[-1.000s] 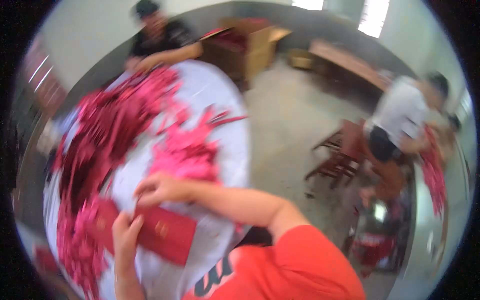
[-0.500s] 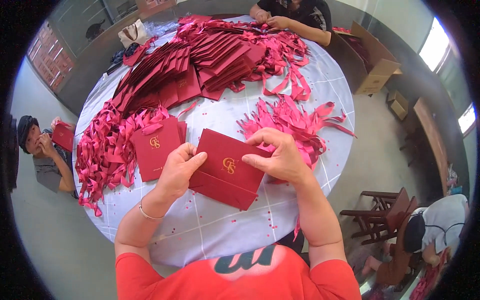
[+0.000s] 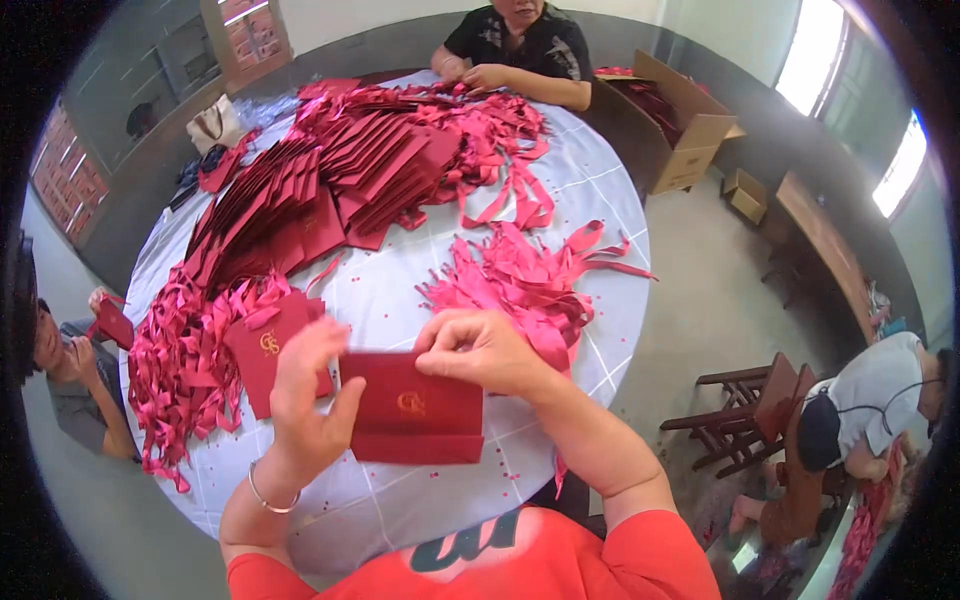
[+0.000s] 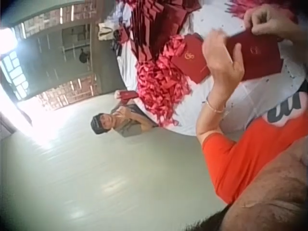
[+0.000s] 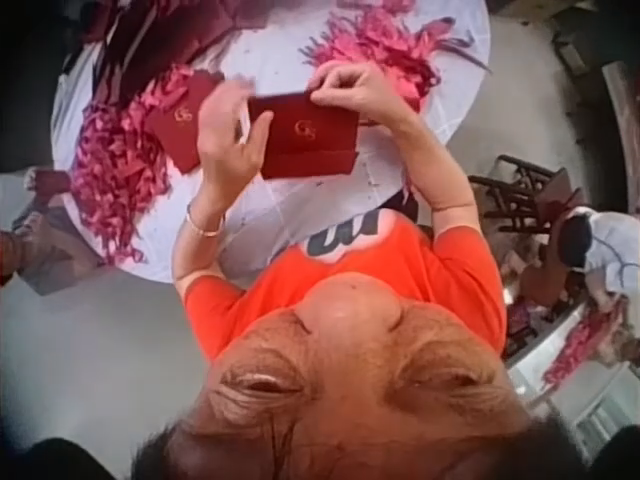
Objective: The person attaches ribbon handles into the slots of small gift bags and folds them by hand.
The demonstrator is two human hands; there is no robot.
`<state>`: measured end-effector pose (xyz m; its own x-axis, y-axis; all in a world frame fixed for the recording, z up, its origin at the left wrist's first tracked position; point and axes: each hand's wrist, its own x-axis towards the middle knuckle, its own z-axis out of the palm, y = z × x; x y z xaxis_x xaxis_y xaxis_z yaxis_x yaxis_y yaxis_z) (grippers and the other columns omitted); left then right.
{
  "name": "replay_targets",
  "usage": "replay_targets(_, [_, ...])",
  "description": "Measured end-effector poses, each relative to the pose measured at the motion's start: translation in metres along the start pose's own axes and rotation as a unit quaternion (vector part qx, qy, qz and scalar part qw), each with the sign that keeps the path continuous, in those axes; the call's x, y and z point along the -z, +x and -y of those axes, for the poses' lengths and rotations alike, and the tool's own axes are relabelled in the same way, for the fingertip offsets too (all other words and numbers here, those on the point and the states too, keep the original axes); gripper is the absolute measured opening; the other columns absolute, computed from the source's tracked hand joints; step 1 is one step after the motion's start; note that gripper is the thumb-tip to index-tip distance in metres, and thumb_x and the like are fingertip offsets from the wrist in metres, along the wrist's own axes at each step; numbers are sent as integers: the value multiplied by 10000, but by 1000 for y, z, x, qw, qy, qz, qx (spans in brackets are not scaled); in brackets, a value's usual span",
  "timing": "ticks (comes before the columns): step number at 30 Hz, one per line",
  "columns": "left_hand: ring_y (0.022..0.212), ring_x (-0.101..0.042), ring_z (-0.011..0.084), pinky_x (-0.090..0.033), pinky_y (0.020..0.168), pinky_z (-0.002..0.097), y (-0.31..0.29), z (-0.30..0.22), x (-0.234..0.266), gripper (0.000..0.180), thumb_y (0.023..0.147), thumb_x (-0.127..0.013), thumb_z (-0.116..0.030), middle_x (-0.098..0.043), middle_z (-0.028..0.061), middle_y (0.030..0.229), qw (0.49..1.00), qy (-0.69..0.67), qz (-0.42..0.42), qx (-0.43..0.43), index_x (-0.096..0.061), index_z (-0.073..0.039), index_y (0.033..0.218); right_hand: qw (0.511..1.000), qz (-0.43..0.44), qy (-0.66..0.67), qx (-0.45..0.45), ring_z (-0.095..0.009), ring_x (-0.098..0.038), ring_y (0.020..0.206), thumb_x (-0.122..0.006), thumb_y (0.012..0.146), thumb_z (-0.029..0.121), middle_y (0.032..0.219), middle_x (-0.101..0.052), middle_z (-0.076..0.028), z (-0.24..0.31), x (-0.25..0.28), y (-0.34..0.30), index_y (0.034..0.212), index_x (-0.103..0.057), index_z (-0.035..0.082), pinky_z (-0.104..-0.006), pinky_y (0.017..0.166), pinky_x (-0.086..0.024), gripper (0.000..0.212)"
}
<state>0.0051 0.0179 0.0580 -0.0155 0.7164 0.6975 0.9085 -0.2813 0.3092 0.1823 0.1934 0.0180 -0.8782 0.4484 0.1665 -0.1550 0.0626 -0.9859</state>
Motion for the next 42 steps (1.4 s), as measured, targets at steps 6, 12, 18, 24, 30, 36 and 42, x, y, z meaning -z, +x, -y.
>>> replay_targets(6, [795, -652, 294, -502, 718, 389, -18, -21, -18, 227, 744, -741, -40, -673, 113, 858, 993, -53, 95, 42, -644, -25, 948, 993, 79, -76, 38, -138, -620, 848, -764, 793, 71, 908, -674, -73, -20, -30, -2, 733, -659, 26, -276, 715, -477, 129])
replay_targets(12, [779, -660, 320, -504, 683, 416, -19, -19, -17, 232, 755, -749, -78, -674, 143, 847, 983, -61, 146, 91, -642, -33, 956, 989, 64, -108, 77, -160, -628, 837, -791, 759, 84, 905, -674, -79, -22, -35, -3, 710, -643, 32, -285, 686, -485, 164])
replay_targets(18, [822, -645, 409, -502, 691, 484, -26, -18, -24, 250, 817, -692, -182, -662, 211, 849, 916, -127, 298, 235, -569, -11, 951, 988, -30, -98, 112, -181, -629, 932, -741, 800, 31, 968, -663, -114, -7, -28, -3, 811, -640, 10, -280, 819, -476, 104])
replay_targets(24, [762, -668, 367, -519, 670, 423, -31, -11, -28, 297, 820, -723, -234, -674, 200, 792, 890, -120, 373, 234, -607, -2, 963, 937, -221, 134, 234, -109, -601, 793, -580, 951, 34, 970, -657, -100, 62, 22, -23, 959, -627, 7, -234, 692, -497, 54])
replay_targets(30, [788, -639, 427, -487, 677, 474, -22, -15, -26, 316, 853, -690, -245, -648, 255, 780, 846, -192, 401, 295, -574, 38, 929, 938, -227, -254, 53, -59, -587, 738, -688, 847, 14, 807, -640, -17, 37, 55, -14, 893, -687, -12, -212, 651, -476, 53])
replay_targets(36, [748, -680, 321, -521, 661, 396, -33, -3, -34, 307, 859, -699, -263, -679, 214, 801, 858, -196, 384, 278, -635, 23, 949, 914, -125, -386, 28, -181, -648, 714, -729, 738, 43, 805, -664, -91, 23, 41, -8, 835, -707, 17, -295, 642, -504, 103])
replay_targets(42, [780, -687, 322, -527, 690, 390, -33, 2, -38, 291, 868, -687, -243, -687, 220, 840, 842, -201, 412, 286, -665, 28, 972, 794, -51, -601, 72, -280, -642, 745, -766, 756, 257, 791, -632, -107, -1, 17, 0, 787, -691, 42, -396, 649, -515, 230])
